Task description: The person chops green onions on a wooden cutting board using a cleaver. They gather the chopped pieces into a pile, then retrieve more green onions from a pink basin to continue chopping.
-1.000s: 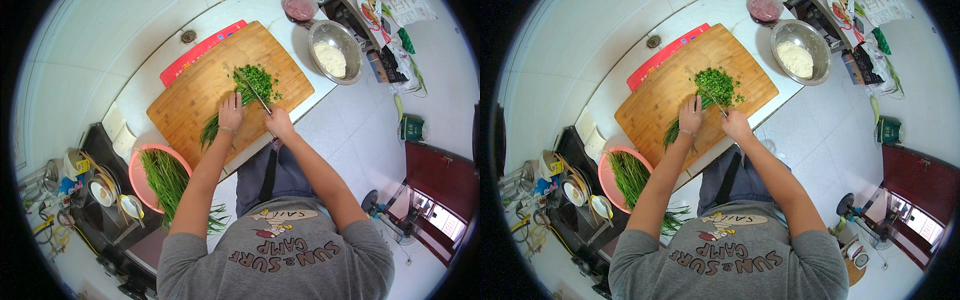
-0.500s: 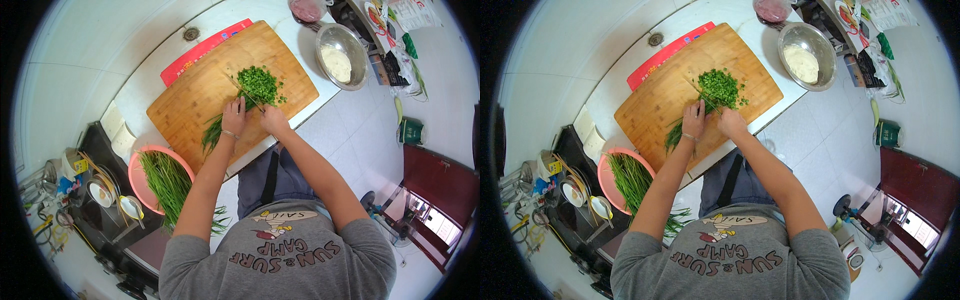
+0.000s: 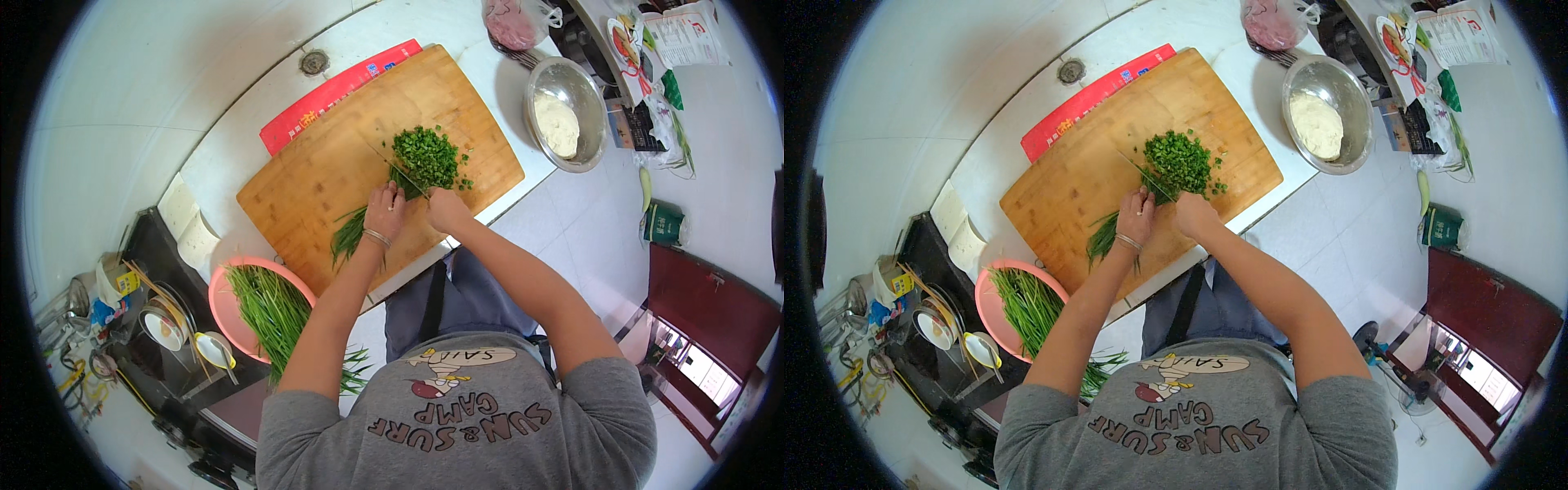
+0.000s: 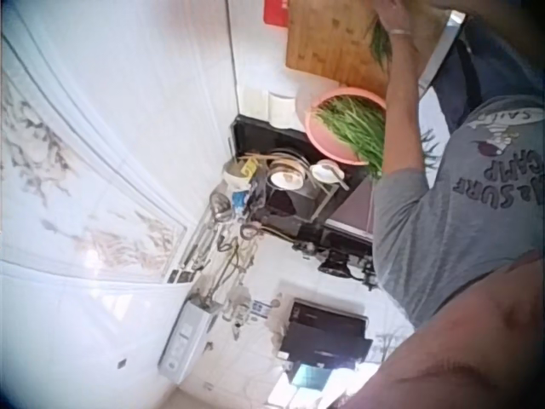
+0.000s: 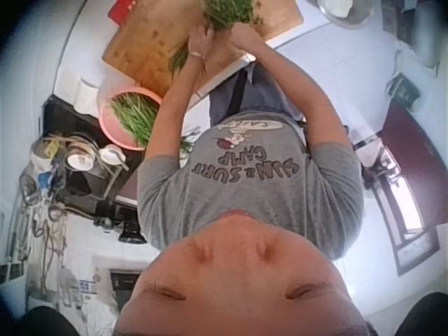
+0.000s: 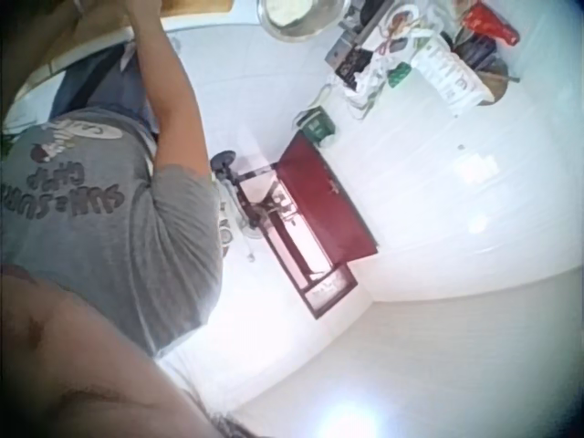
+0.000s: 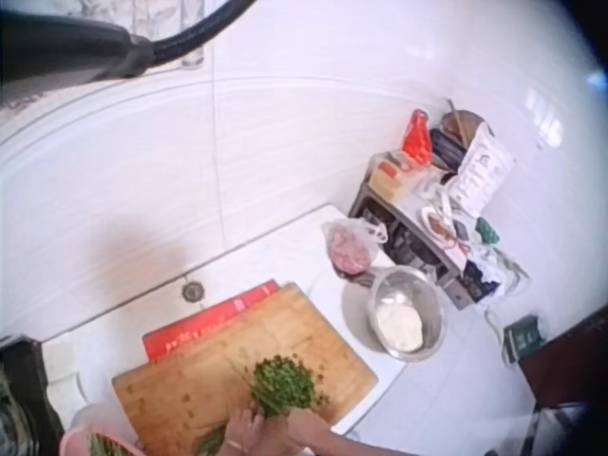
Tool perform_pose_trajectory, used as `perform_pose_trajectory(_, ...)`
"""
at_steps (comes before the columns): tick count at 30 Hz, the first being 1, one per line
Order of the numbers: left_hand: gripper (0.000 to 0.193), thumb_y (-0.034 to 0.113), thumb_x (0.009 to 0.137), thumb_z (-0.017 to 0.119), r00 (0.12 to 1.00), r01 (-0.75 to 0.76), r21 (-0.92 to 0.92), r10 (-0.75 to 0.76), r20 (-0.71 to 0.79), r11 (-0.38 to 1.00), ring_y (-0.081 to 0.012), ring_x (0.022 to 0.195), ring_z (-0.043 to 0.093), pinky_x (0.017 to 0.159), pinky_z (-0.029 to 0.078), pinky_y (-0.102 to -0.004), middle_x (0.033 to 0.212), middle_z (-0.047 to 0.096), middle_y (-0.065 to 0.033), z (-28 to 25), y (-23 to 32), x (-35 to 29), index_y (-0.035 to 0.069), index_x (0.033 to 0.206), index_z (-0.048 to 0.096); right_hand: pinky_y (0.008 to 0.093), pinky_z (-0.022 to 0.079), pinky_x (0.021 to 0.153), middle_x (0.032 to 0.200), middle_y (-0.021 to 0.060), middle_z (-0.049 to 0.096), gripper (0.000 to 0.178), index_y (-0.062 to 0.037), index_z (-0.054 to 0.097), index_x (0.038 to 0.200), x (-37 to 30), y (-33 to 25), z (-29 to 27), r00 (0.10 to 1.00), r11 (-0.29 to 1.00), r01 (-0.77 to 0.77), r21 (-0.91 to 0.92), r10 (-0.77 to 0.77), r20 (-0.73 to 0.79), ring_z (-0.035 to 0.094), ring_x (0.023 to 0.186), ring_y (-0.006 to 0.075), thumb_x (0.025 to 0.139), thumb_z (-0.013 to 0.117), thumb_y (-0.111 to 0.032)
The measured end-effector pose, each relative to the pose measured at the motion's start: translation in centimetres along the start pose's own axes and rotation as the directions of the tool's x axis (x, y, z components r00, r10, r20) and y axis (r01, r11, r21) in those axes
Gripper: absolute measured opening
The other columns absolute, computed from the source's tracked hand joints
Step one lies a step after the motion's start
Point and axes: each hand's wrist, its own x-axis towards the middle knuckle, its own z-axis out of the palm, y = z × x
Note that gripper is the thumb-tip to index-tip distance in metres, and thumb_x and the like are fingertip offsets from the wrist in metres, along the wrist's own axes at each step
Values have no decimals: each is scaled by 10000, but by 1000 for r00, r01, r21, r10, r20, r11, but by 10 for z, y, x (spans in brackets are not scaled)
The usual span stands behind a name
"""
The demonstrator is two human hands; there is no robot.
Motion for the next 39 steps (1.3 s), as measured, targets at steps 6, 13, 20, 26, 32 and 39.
perform_pose_trajectory(6, 328, 75, 709, 624, 999, -3, 21, 4, -33, 1000, -349, 944, 541, 808, 469, -437, 1054, 556, -187, -2, 2, -3, -11, 1016, 547, 489, 490, 725, 840, 263, 620, 141, 27, 552, 850, 12, -5, 19, 988, 997, 82, 2, -81, -128, 598, 828, 431, 774, 531, -90)
perform_pose_trajectory(13, 314, 111, 754, 628, 999, 1, 5, -1, -34, 1000, -342, 956, 546, 793, 473, -439, 1057, 562, -181, 1, 0, -1, -1, 1038, 553, 490, 474, 677, 757, 268, 598, 205, 34, 561, 846, 23, -17, 5, 944, 968, 192, 163, -136, -300, 588, 761, 436, 819, 559, -168)
perform_pose_trajectory(20, 313, 121, 760, 637, 996, 3, -11, -4, -90, 1000, -340, 953, 544, 816, 477, -431, 1055, 561, -176, -1, 2, 0, -7, 1035, 557, 509, 480, 735, 817, 285, 605, 179, -5, 570, 866, -23, 4, -2, 960, 989, 126, 76, -102, -261, 594, 830, 440, 829, 521, -173)
perform_pose_trajectory(26, 295, 125, 748, 625, 998, -12, 16, 13, -55, 1000, -328, 958, 539, 850, 454, -431, 1044, 564, -180, 0, 0, 1, -8, 1003, 563, 511, 480, 777, 921, 262, 623, 201, -27, 587, 952, -18, 15, 17, 985, 1000, 6, 7, -5, -175, 602, 891, 423, 823, 511, -161)
perform_pose_trajectory(32, 269, 113, 746, 599, 1000, 20, 10, -20, 0, 1000, -327, 960, 538, 872, 440, -433, 1041, 570, -181, 3, -2, -3, -4, 986, 567, 487, 484, 811, 963, 258, 622, 241, -29, 578, 1013, -15, 4, 16, 997, 999, -44, 0, 44, -69, 597, 937, 422, 806, 509, -132)
perform_pose_trajectory(39, 244, 98, 755, 558, 999, 46, 2, -46, 28, 999, -330, 961, 539, 871, 442, -434, 1035, 566, -181, 3, 1, -5, 1, 979, 565, 487, 486, 769, 883, 281, 616, 205, 34, 575, 914, 0, -9, 20, 997, 998, -18, -61, 12, -82, 598, 882, 427, 769, 530, -104)
